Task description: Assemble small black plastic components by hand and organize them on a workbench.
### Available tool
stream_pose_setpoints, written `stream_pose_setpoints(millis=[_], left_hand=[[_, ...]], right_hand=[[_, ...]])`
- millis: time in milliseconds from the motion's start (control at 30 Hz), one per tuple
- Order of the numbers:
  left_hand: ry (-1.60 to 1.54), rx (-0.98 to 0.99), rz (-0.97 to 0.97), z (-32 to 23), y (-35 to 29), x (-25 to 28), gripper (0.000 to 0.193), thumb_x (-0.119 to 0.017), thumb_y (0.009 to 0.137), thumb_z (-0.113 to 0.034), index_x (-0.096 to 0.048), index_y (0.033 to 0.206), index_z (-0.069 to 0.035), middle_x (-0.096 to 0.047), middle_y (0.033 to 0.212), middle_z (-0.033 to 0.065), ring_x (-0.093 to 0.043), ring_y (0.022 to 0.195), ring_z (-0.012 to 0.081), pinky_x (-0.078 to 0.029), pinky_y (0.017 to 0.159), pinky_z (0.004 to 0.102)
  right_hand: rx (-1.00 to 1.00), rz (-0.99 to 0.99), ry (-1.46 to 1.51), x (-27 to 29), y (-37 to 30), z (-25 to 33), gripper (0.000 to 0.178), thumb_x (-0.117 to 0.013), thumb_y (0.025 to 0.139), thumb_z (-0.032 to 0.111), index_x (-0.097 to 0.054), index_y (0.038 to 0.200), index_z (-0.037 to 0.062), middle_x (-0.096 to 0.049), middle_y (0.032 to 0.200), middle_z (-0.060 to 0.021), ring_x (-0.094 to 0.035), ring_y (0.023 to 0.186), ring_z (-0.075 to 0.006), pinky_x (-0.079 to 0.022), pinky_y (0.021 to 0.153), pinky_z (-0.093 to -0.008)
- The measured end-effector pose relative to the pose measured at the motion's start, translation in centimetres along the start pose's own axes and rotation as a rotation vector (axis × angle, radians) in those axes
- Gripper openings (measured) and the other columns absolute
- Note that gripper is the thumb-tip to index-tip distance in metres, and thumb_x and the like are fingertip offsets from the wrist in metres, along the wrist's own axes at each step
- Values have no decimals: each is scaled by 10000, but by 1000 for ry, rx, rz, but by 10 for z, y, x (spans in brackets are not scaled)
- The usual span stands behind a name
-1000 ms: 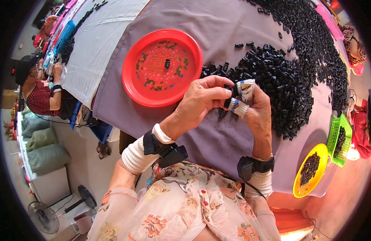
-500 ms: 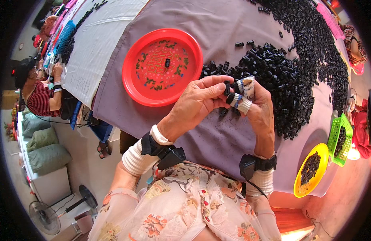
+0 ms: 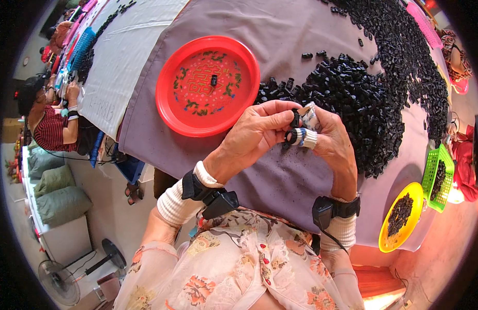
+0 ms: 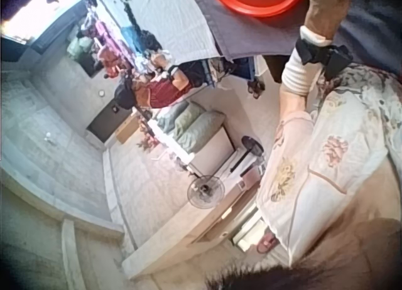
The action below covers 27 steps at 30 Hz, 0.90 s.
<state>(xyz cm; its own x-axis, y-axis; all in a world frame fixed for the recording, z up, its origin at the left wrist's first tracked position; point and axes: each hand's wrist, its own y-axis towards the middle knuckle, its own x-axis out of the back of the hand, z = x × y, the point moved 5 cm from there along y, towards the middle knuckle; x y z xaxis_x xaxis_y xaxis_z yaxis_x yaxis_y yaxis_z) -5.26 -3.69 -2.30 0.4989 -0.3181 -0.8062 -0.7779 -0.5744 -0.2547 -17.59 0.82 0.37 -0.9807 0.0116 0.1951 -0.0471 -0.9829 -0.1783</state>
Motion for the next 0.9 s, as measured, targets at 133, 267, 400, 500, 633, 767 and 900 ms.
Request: stream_pose_setpoints(millis=[133,267,400,500,633,767,900], left_hand=[[0,-3,-6,0,1,0,247,-506,876,-71,-519,1100,31,-594,995,106,-586,884,161,-485,799,296],[32,-8,4,-2,0,-1,255,-505,875,-69,-515,1109,34,-592,1007,112,-579,911,168,-475,820,303],[59,-8,-8,-1,-1,-2,265,-505,875,-70,-517,1116,41,-590,1022,122,-579,922,173,-475,822,304],[93,-11,-9,-1,-2,0,256,-507,875,-72,-530,1102,43,-593,1020,123,-584,916,175,-479,813,302],[96,-4,-30,0,-2,4,243,-511,874,-74,-543,1085,41,-598,1010,121,-589,908,175,-482,808,300],[54,-2,0,-2,-1,-1,250,-511,874,-76,-537,1096,37,-600,1009,114,-590,901,168,-481,805,296],[25,-7,13,-1,0,-2,261,-513,871,-73,-524,1109,33,-602,1005,108,-591,897,164,-481,799,292]], right_hand=[[1,15,13,-1,2,-6,247,-700,693,204,-560,809,37,-512,651,39,-420,596,-35,-364,507,-220],[84,33,2,-3,5,-10,251,-693,695,213,-542,783,32,-504,626,30,-415,575,-43,-363,494,-231],[128,7,-41,-3,6,-16,283,-698,690,233,-535,783,21,-485,594,2,-408,556,-55,-364,489,-245],[132,24,-53,-5,6,-15,289,-696,699,238,-531,783,17,-468,584,-6,-399,546,-63,-362,485,-255],[136,28,-108,-8,4,-13,276,-694,710,228,-530,787,20,-468,594,2,-395,555,-61,-354,488,-252],[111,2,-1,-7,4,-11,268,-704,704,206,-531,796,23,-477,623,22,-398,581,-54,-346,501,-235],[102,-38,17,-4,4,-3,307,-715,690,252,-541,807,27,-474,627,35,-397,585,-51,-344,503,-231]])
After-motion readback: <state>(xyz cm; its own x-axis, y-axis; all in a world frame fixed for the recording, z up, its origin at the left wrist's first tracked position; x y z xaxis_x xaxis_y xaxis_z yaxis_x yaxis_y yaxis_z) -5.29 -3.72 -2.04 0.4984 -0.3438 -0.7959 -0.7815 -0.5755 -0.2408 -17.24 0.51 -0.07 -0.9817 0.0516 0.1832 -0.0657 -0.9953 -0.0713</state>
